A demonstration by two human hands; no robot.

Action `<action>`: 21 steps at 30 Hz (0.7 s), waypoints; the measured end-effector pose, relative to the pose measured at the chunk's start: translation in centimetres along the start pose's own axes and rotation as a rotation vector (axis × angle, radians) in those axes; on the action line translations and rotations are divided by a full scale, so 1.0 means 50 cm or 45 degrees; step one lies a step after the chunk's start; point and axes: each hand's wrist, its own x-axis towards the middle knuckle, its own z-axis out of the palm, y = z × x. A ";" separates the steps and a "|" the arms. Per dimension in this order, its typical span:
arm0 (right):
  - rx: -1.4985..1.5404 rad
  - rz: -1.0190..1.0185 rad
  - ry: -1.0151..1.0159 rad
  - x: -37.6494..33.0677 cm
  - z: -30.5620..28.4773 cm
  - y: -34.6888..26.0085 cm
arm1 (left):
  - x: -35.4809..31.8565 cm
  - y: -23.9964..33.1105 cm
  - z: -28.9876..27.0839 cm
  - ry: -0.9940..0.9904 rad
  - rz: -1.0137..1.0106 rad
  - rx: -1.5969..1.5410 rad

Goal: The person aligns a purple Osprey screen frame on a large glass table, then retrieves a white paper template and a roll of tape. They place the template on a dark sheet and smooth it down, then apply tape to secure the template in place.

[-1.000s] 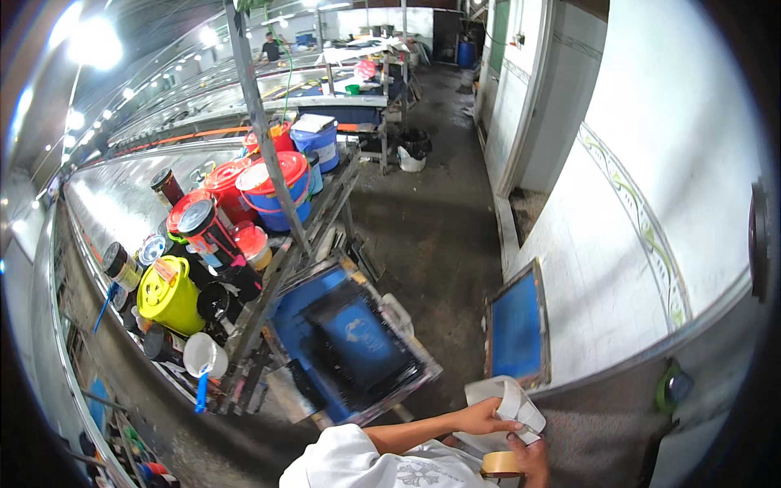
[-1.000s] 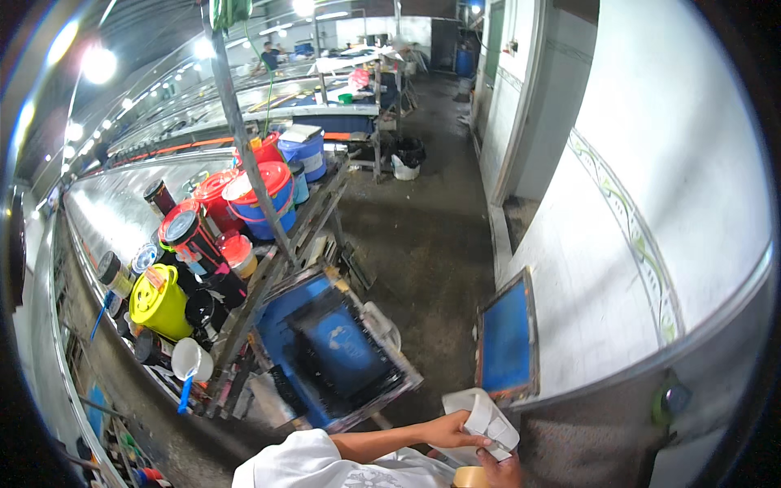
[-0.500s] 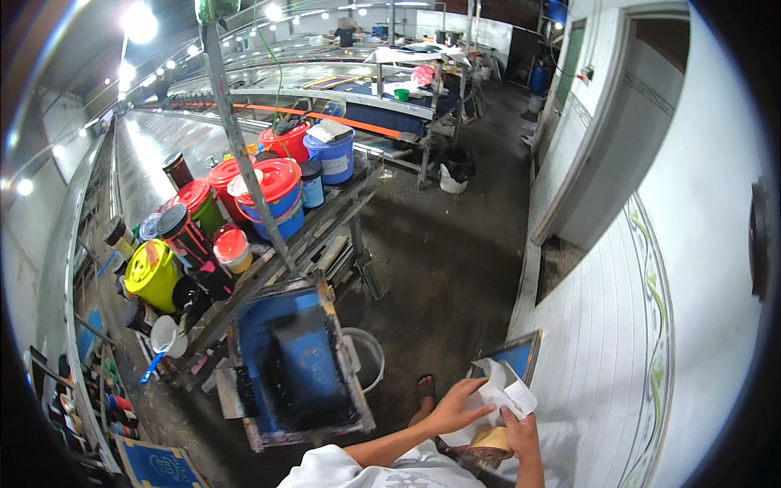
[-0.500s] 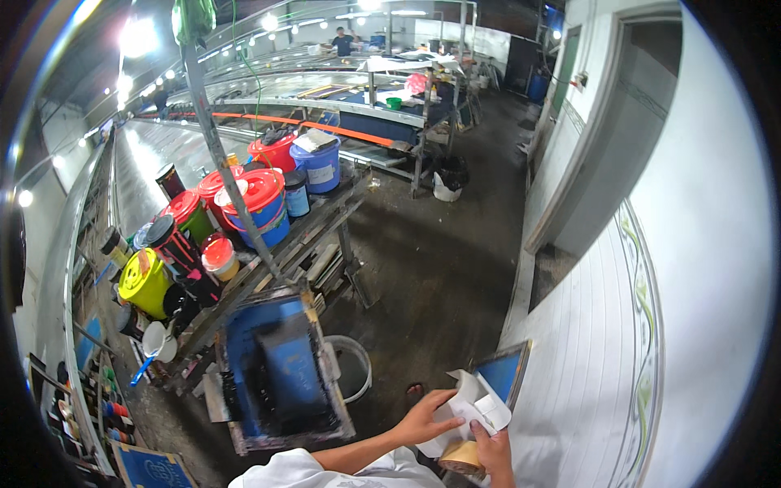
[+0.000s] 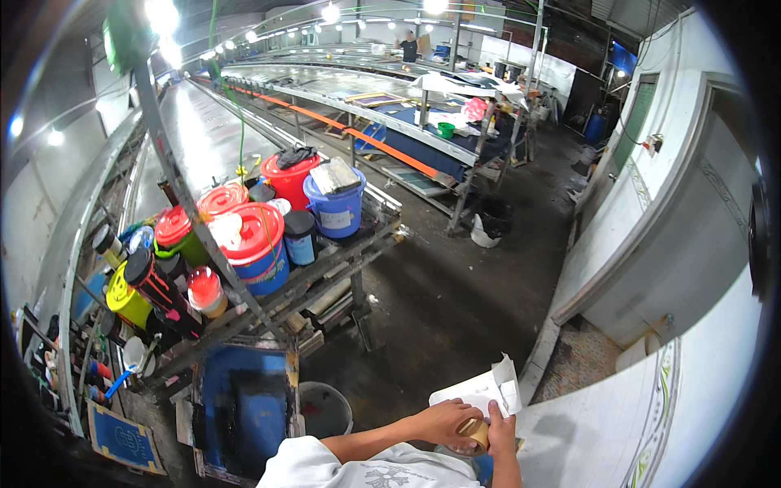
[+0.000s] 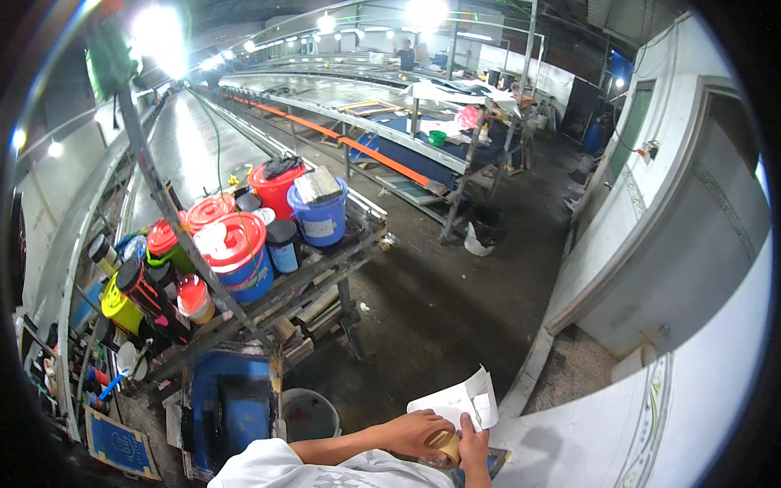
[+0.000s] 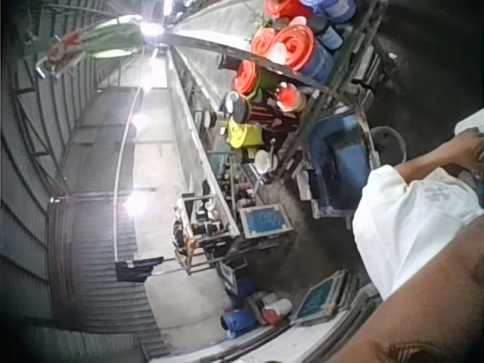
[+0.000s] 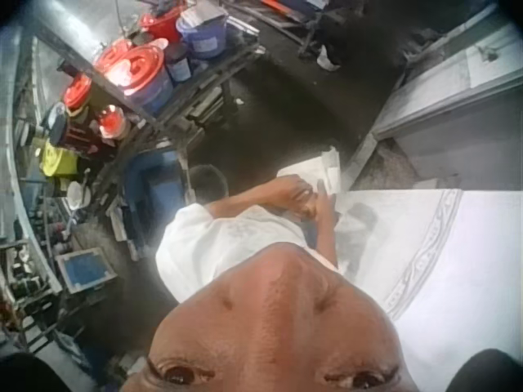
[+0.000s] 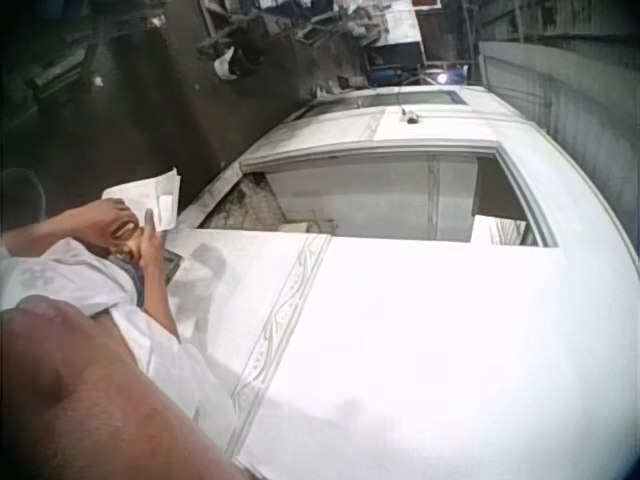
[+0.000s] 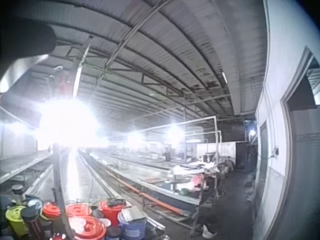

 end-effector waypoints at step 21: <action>-0.765 -0.523 -0.478 1.537 -0.033 -0.311 | 0.951 -0.332 -1.018 1.266 0.129 0.193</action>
